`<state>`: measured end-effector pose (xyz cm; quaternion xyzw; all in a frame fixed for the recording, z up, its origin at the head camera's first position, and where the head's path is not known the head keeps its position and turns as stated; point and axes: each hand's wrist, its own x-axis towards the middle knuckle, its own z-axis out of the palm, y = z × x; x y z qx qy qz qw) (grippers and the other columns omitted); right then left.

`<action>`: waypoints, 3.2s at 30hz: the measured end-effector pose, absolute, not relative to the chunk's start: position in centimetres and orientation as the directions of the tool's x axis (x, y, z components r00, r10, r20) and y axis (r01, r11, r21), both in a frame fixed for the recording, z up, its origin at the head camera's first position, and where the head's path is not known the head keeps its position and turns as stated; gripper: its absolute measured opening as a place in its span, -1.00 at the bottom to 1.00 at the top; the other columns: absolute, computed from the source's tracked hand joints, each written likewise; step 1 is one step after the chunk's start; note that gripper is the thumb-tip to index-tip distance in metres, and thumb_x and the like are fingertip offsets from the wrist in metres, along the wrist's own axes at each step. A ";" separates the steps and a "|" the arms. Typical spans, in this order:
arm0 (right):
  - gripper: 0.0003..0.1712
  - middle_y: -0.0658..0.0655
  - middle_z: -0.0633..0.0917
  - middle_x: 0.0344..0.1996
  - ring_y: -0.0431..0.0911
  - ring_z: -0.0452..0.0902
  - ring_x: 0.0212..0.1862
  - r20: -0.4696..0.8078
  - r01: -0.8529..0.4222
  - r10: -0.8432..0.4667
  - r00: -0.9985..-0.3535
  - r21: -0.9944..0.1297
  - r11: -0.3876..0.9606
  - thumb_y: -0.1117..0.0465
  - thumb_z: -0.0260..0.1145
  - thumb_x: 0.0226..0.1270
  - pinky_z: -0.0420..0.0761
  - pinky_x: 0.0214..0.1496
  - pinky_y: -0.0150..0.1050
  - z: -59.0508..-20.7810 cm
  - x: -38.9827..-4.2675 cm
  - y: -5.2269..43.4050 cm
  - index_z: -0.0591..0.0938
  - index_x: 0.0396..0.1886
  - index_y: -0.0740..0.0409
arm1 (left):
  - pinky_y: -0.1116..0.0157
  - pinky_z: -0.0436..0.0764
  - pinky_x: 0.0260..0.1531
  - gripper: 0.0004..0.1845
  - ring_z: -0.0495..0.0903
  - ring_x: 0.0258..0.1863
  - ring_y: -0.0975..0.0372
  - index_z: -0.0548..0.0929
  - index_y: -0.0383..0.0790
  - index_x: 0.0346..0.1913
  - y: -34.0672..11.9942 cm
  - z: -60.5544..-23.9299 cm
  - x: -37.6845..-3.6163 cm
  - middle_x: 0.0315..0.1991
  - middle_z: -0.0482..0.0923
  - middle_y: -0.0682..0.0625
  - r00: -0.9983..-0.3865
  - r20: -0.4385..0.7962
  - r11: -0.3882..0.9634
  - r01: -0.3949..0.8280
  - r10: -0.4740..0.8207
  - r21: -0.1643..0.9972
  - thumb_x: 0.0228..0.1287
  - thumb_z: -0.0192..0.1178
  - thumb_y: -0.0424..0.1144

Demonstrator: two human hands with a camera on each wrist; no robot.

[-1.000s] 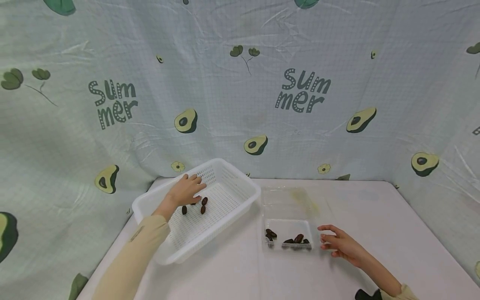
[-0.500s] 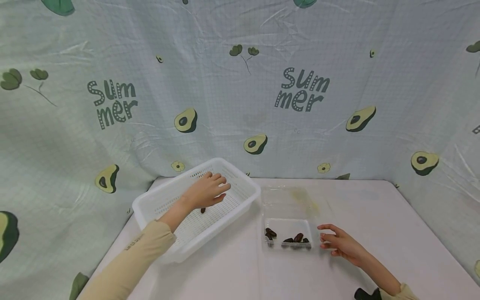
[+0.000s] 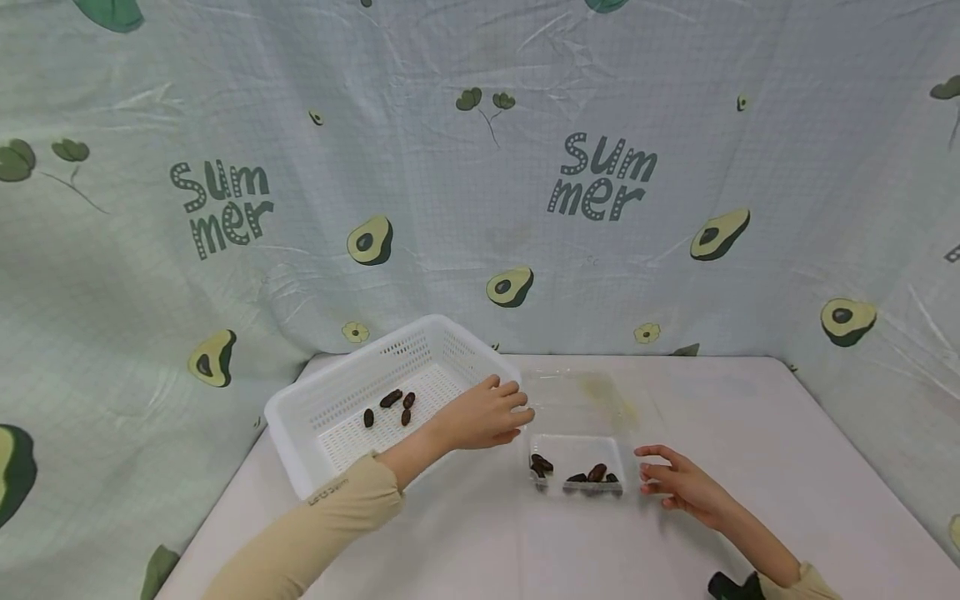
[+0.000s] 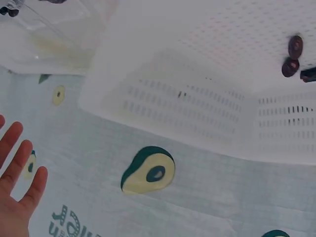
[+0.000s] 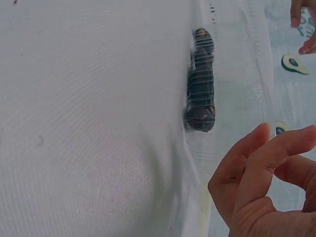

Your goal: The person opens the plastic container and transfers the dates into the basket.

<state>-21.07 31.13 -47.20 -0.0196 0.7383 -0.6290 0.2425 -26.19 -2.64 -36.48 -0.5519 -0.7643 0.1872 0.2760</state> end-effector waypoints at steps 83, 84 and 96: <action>-0.37 0.05 0.45 -0.24 -0.26 0.55 -0.28 -0.331 0.268 -0.289 -0.898 -0.934 0.235 0.01 0.00 0.34 0.44 -0.48 -0.40 -47.4 -21.0 31.0 0.12 0.26 0.28 | 0.37 0.47 -0.12 -0.76 0.43 -0.17 0.39 0.41 0.29 -0.07 8.1 -45.2 -27.7 -0.23 0.47 0.30 -0.309 -0.012 0.210 0.672 0.951 -0.710 0.30 -0.19 0.13; -0.37 0.04 0.45 -0.24 -0.25 0.55 -0.28 -0.333 0.271 -0.290 -0.897 -0.934 0.235 0.01 0.00 0.34 0.44 -0.48 -0.40 -47.5 -21.0 31.0 0.11 0.26 0.27 | 0.37 0.47 -0.13 -0.75 0.44 -0.17 0.39 0.41 0.29 -0.07 7.9 -44.9 -27.6 -0.23 0.47 0.30 -0.304 -0.007 0.207 0.666 0.953 -0.717 0.29 -0.19 0.14; -0.37 0.00 0.44 -0.29 -0.28 0.56 -0.30 -0.325 0.262 -0.305 -0.895 -0.937 0.229 0.01 0.00 0.35 0.44 -0.49 -0.43 -47.6 -21.1 31.1 0.11 0.26 0.27 | 0.41 0.25 -0.42 -0.85 0.34 -0.42 0.39 0.43 0.17 -0.28 4.6 -41.0 -26.8 -0.42 0.43 0.28 -0.168 0.232 0.284 0.662 0.958 -0.694 0.24 -0.06 0.10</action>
